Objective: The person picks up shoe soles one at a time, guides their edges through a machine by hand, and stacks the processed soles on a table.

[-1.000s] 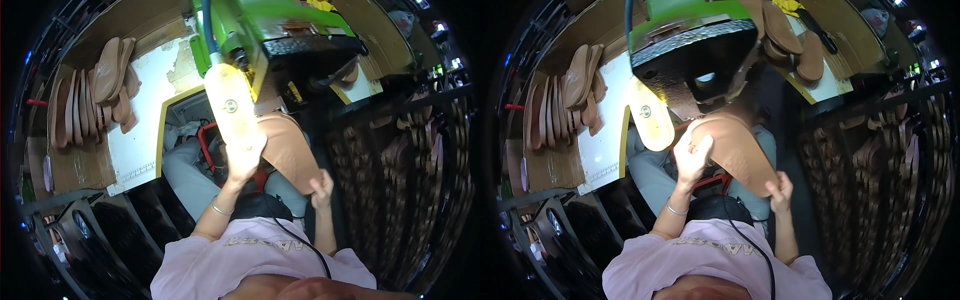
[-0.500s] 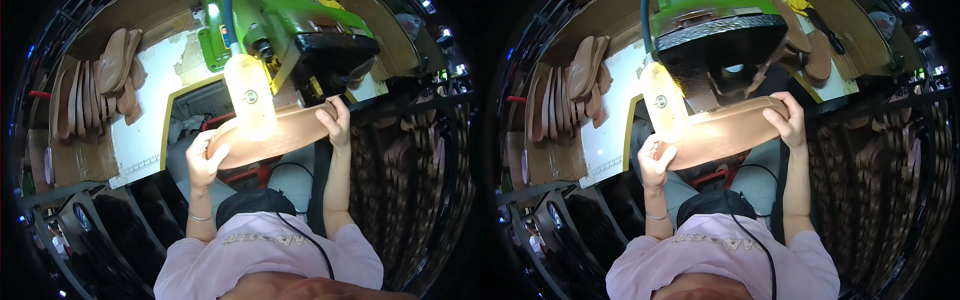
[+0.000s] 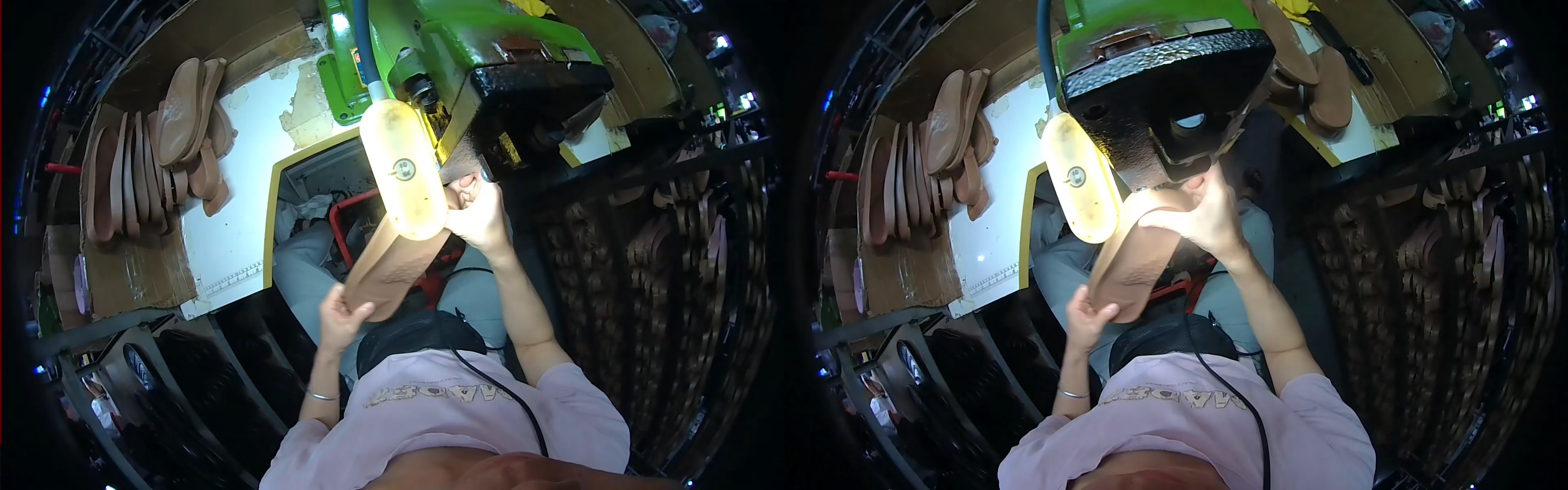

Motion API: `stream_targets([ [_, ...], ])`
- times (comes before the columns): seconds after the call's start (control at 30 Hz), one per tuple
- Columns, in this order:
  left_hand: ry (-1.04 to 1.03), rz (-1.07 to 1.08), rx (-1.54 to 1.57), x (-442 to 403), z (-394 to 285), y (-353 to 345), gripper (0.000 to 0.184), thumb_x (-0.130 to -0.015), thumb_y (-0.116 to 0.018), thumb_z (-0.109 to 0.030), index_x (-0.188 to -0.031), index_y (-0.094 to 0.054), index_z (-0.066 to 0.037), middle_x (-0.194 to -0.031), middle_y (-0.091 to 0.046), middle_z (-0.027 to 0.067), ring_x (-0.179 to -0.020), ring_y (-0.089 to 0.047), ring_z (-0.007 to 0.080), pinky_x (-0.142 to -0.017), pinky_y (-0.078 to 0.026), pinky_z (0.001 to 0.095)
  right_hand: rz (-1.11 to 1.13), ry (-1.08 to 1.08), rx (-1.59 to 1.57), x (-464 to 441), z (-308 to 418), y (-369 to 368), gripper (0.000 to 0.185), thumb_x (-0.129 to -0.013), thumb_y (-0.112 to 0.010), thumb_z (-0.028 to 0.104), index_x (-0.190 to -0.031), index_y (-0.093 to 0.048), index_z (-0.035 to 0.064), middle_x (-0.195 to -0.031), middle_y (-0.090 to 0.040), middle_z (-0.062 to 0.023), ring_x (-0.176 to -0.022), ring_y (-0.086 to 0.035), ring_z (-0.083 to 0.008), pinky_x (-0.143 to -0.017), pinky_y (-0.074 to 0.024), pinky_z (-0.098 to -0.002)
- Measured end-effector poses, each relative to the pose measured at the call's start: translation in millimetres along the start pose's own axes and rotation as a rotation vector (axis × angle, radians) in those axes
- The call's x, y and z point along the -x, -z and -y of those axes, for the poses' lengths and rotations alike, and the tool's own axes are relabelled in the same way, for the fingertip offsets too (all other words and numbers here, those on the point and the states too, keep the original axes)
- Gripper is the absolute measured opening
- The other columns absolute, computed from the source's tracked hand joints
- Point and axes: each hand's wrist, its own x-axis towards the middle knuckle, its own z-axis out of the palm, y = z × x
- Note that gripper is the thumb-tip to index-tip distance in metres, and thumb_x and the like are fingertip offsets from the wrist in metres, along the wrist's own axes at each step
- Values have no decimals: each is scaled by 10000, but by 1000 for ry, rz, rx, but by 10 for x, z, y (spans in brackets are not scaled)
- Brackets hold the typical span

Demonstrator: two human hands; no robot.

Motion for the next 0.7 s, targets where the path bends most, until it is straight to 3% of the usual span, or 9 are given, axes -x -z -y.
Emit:
stream_targets([
  [0.1, 26, 20, 91, -7, 207, -413, 370, -759, -651, 40, -1094, -493, 40, -1003, -601, 104, -944, -569, 145, -846, -454, 271, -94, 61, -115, 20, 87, -193, 678, -536, -863, 140, -1050, -448, -13, -739, -617, -66, -599, -578, -104, -545, -465, -213],
  [0.17, 63, 105, -37, -91, 345, -577, 392, -755, -665, 23, -1108, -497, 44, -1059, -587, 104, -962, -560, 139, -848, -449, 263, -112, 154, -18, 60, 129, -221, 595, -542, -863, 139, -956, -455, 12, -707, -596, -52, -566, -537, -87, -515, -440, -214],
  [0.2, 81, 141, 2, -143, 314, -690, 375, -759, -666, 15, -1094, -502, 51, -1093, -574, 107, -977, -551, 136, -859, -441, 263, -139, 347, 98, 89, -115, -152, 530, -554, -860, 132, -841, -423, 44, -679, -576, -48, -568, -522, -80, -512, -427, -213],
  [0.3, -120, 146, 60, -351, 25, -924, 374, -793, -631, 10, -1131, -478, 53, -1079, -576, 109, -982, -550, 143, -870, -434, 272, -145, 309, 38, 169, -71, -41, 532, -564, -858, 128, -768, -371, 68, -646, -553, -44, -584, -536, -93, -526, -438, -223],
  [0.37, -197, 145, 187, -557, -114, -1014, 405, -797, -630, 0, -1158, -458, 57, -1083, -573, 118, -982, -554, 152, -867, -438, 275, -150, 310, 49, 216, -58, 48, 517, -585, -849, 132, -781, -375, 63, -696, -560, -58, -632, -548, -98, -553, -448, -229],
  [0.47, -212, 165, 90, -778, -310, -1146, 355, -802, -624, -3, -1122, -476, 44, -1080, -558, 102, -981, -537, 130, -856, -428, 257, -243, 291, -82, 202, -106, 194, 477, -626, -829, 154, -809, -400, 53, -804, -555, -73, -727, -554, -96, -618, -459, -228],
  [0.57, -221, 205, 20, -873, -382, -1252, 331, -810, -607, 12, -1113, -479, 44, -1058, -568, 103, -971, -540, 127, -850, -431, 252, -282, 239, 57, 168, -161, 329, 463, -634, -825, 188, -824, -430, 40, -782, -546, -60, -724, -552, -107, -631, -461, -237],
  [0.63, -265, 101, 102, -844, -321, -1295, 373, -797, -630, -5, -1134, -493, 79, -1058, -592, 141, -957, -573, 161, -858, -449, 280, -318, 287, 38, 135, -179, 275, 459, -602, -840, 226, -807, -470, 48, -710, -520, -36, -631, -515, -121, -584, -447, -252],
  [0.7, -303, 15, 208, -741, -319, -1345, 353, -817, -592, 8, -1138, -456, 65, -1062, -572, 133, -985, -553, 172, -868, -436, 274, -221, 351, 242, 150, -128, 235, 425, -636, -809, 98, -811, -424, 57, -732, -516, -11, -604, -442, -48, -531, -396, -195],
])
